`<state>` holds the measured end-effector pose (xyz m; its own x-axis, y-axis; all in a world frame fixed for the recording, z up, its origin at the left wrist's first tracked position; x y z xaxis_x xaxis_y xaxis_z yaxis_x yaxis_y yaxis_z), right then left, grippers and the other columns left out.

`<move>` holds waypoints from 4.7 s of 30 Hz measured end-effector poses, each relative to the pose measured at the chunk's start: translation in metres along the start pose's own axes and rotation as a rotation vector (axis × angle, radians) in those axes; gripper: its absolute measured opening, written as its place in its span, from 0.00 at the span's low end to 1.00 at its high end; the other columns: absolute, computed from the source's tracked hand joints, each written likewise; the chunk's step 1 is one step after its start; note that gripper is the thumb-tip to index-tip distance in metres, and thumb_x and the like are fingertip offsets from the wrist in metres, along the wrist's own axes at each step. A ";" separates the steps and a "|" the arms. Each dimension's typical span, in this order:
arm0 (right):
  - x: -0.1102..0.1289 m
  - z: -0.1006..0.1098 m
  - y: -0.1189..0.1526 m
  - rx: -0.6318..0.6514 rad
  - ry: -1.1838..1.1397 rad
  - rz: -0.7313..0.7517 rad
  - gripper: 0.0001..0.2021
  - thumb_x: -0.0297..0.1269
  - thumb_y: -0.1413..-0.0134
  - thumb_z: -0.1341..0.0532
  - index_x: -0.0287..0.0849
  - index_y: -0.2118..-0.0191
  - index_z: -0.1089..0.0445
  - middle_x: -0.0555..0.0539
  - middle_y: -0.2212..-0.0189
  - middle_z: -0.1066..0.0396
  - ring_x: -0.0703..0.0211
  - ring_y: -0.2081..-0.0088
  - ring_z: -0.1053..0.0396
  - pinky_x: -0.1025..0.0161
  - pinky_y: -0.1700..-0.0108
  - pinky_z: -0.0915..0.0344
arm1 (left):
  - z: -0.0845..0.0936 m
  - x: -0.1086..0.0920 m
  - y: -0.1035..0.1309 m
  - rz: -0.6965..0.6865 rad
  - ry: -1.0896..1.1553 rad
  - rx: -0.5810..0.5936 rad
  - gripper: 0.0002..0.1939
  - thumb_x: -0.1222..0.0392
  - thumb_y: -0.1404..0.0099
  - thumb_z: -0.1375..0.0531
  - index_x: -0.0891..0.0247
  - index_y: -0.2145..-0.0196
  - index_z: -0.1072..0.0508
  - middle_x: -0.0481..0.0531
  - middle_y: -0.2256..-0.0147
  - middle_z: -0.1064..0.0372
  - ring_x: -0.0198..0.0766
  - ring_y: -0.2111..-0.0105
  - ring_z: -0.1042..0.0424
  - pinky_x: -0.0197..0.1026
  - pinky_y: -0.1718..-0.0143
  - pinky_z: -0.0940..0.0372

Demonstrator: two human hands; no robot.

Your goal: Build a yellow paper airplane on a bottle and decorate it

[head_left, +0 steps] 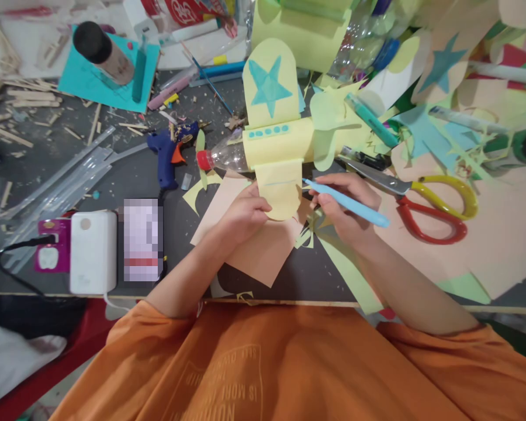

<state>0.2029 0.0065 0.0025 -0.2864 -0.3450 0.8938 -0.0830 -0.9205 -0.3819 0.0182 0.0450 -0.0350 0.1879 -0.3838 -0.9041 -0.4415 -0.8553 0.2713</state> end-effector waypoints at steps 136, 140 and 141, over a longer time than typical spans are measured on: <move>0.005 -0.010 -0.006 0.187 0.039 -0.031 0.09 0.40 0.37 0.38 0.47 0.56 0.21 0.45 0.60 0.17 0.55 0.65 0.20 0.57 0.61 0.22 | -0.017 0.007 0.004 0.242 0.297 -0.020 0.14 0.52 0.44 0.37 0.64 0.64 0.21 0.58 0.59 0.20 0.56 0.49 0.24 0.53 0.41 0.34; 0.006 -0.010 -0.007 0.217 0.058 -0.058 0.08 0.38 0.38 0.38 0.47 0.58 0.21 0.45 0.62 0.17 0.56 0.66 0.20 0.58 0.63 0.22 | -0.019 0.004 0.005 0.265 0.308 -0.058 0.13 0.55 0.40 0.41 0.66 0.64 0.21 0.60 0.59 0.20 0.54 0.49 0.23 0.51 0.41 0.34; 0.007 -0.010 -0.007 0.221 0.059 -0.057 0.08 0.37 0.39 0.38 0.47 0.58 0.21 0.46 0.62 0.17 0.56 0.66 0.20 0.58 0.63 0.23 | -0.020 0.004 0.005 0.287 0.328 -0.067 0.14 0.56 0.38 0.43 0.67 0.64 0.21 0.60 0.59 0.20 0.53 0.49 0.23 0.51 0.41 0.34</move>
<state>0.1919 0.0127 0.0087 -0.3428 -0.2864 0.8947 0.1087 -0.9581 -0.2650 0.0341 0.0328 -0.0307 0.3398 -0.6898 -0.6393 -0.4604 -0.7147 0.5265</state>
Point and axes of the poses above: each hand's wrist, its own y-axis away from the middle knuckle, its own z-axis out of the back of the hand, x = y × z, the point moved 5 cm from there along -y, towards the middle knuckle
